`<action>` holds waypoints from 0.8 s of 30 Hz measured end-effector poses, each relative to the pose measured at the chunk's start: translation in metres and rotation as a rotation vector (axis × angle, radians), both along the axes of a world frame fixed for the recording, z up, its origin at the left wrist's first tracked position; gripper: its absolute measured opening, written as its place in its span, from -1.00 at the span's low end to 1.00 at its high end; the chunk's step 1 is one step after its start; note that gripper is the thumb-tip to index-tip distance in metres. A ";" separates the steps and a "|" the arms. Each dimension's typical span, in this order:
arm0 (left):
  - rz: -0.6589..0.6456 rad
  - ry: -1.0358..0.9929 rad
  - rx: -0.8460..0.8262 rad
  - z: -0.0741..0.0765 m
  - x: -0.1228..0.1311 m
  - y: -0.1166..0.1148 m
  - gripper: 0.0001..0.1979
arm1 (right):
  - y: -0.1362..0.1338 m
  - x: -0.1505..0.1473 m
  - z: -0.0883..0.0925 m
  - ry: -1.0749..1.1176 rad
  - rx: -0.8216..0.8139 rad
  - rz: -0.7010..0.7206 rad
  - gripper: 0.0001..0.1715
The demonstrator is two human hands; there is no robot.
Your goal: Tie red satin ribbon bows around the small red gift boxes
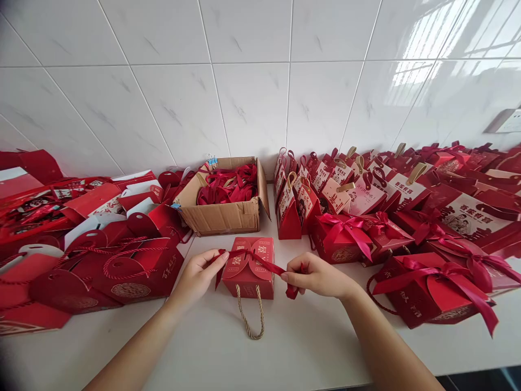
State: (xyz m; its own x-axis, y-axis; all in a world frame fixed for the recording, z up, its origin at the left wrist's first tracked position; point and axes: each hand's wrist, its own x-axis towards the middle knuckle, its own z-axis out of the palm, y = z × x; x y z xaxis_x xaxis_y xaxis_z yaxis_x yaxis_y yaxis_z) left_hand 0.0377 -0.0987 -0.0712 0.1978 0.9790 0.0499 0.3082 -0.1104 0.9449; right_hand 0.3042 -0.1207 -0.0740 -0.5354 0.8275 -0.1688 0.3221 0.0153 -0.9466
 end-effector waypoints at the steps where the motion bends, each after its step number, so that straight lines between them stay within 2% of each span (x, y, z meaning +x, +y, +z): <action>1: 0.010 0.021 0.019 -0.001 0.000 0.001 -0.65 | 0.001 0.001 0.000 -0.011 0.014 -0.017 -0.52; 7: 0.044 0.105 0.087 -0.003 -0.001 0.003 -0.64 | 0.004 0.004 0.000 -0.145 0.115 -0.061 -0.56; 11: 0.095 0.181 0.228 -0.006 -0.003 0.005 -0.64 | 0.004 0.008 0.001 -0.176 0.145 -0.064 -0.58; 15: 0.230 0.305 0.398 -0.011 -0.012 0.009 -0.84 | 0.006 0.012 -0.004 -0.168 0.116 -0.107 -0.65; 16: 0.266 0.344 0.434 -0.012 -0.014 0.010 -0.83 | 0.006 0.013 -0.005 -0.151 0.103 -0.119 -0.68; 18: 0.310 0.436 0.505 -0.014 -0.017 0.012 -0.68 | 0.007 0.014 -0.008 -0.113 0.085 -0.131 -0.56; 20: 0.312 0.549 0.556 -0.015 -0.018 0.012 -0.67 | 0.007 0.015 -0.008 -0.093 0.088 -0.140 -0.36; 21: 0.306 0.594 0.568 -0.015 -0.017 0.012 -0.71 | 0.007 0.014 -0.008 -0.091 0.095 -0.150 -0.34; 24: 0.328 0.642 0.606 -0.014 -0.015 0.011 -0.81 | 0.007 0.011 -0.005 -0.088 0.125 -0.229 -0.44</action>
State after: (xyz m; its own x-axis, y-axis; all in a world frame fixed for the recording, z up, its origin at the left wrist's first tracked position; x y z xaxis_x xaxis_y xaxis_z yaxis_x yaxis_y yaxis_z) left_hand 0.0226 -0.0879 -0.0857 0.0831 0.8336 0.5461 0.8530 -0.3428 0.3934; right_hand 0.3155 -0.1142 -0.0793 -0.3199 0.9426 -0.0952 0.4115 0.0477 -0.9101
